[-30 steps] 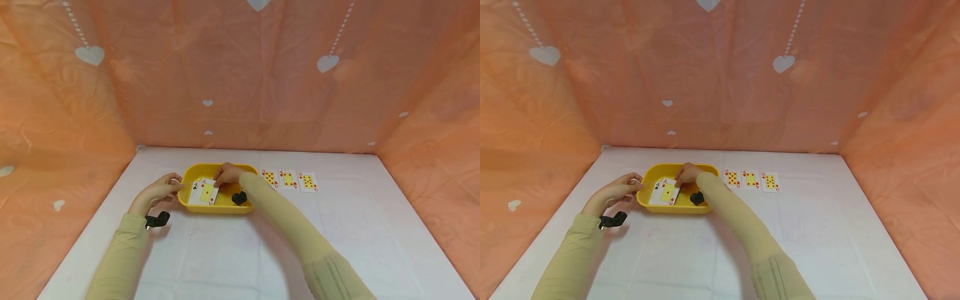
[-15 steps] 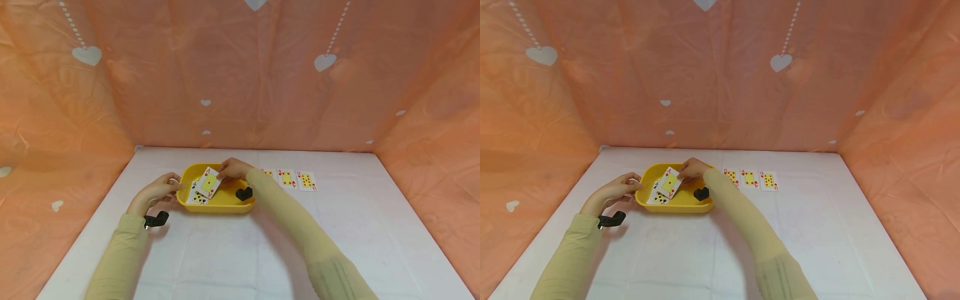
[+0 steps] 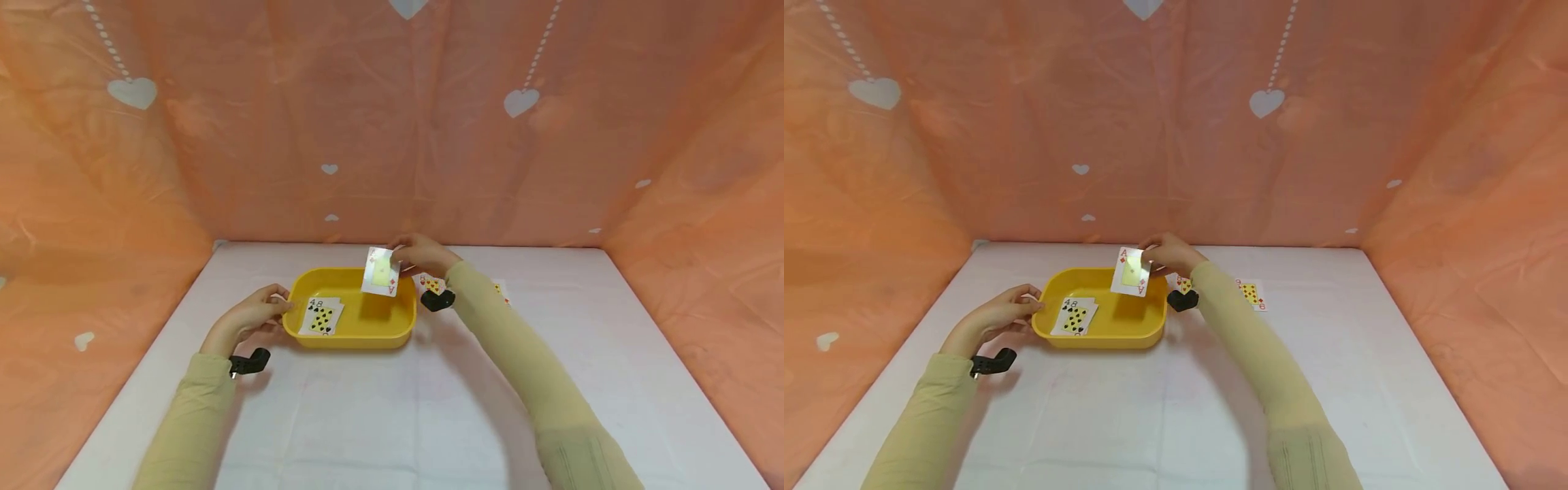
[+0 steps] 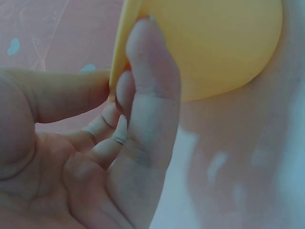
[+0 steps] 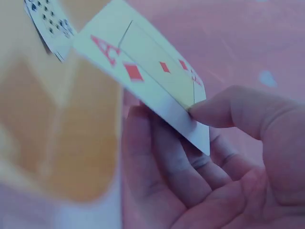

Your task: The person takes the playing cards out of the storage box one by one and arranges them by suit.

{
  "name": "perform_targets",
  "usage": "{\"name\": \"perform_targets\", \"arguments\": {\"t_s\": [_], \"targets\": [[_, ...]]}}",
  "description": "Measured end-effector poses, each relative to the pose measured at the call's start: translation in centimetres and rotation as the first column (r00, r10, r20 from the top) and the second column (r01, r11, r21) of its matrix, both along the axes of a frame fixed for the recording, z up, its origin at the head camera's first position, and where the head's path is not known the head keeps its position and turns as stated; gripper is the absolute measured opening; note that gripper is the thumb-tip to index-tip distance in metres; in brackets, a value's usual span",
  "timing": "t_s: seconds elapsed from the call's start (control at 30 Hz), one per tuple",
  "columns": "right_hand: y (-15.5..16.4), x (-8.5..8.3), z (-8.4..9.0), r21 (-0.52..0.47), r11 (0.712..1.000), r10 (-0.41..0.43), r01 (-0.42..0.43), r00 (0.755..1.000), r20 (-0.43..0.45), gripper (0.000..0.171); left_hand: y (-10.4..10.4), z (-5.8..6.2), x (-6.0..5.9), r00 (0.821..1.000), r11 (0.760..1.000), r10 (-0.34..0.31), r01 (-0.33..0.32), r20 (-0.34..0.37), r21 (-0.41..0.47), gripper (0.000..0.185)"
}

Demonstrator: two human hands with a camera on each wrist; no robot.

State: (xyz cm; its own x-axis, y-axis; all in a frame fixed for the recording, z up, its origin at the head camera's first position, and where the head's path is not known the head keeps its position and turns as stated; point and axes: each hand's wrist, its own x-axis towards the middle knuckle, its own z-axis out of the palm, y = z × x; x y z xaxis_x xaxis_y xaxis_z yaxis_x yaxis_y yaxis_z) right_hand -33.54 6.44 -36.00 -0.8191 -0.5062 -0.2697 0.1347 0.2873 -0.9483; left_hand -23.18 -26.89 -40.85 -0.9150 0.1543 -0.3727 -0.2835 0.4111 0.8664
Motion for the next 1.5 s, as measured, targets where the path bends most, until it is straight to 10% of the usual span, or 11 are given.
{"name": "perform_targets", "arguments": {"t_s": [0.43,0.97,1.5], "targets": [[11.1,-0.8,1.8,-0.039,0.992,-0.119,0.117,0.992,-0.049,0.044,-0.3,0.3,0.1,1.0,1.0,0.004,-0.004,0.001,0.001,0.036],[22.9,0.3,-2.5,0.042,0.986,-0.162,0.163,0.986,-0.03,0.048,-0.8,0.0,0.4,1.0,1.0,0.028,-0.028,0.004,0.003,0.033],[26.7,0.0,-5.9,0.182,0.95,-0.256,0.254,0.967,-0.013,0.05,-0.7,0.0,0.5,1.0,1.0,0.031,-0.031,0.001,0.002,0.032]]}}
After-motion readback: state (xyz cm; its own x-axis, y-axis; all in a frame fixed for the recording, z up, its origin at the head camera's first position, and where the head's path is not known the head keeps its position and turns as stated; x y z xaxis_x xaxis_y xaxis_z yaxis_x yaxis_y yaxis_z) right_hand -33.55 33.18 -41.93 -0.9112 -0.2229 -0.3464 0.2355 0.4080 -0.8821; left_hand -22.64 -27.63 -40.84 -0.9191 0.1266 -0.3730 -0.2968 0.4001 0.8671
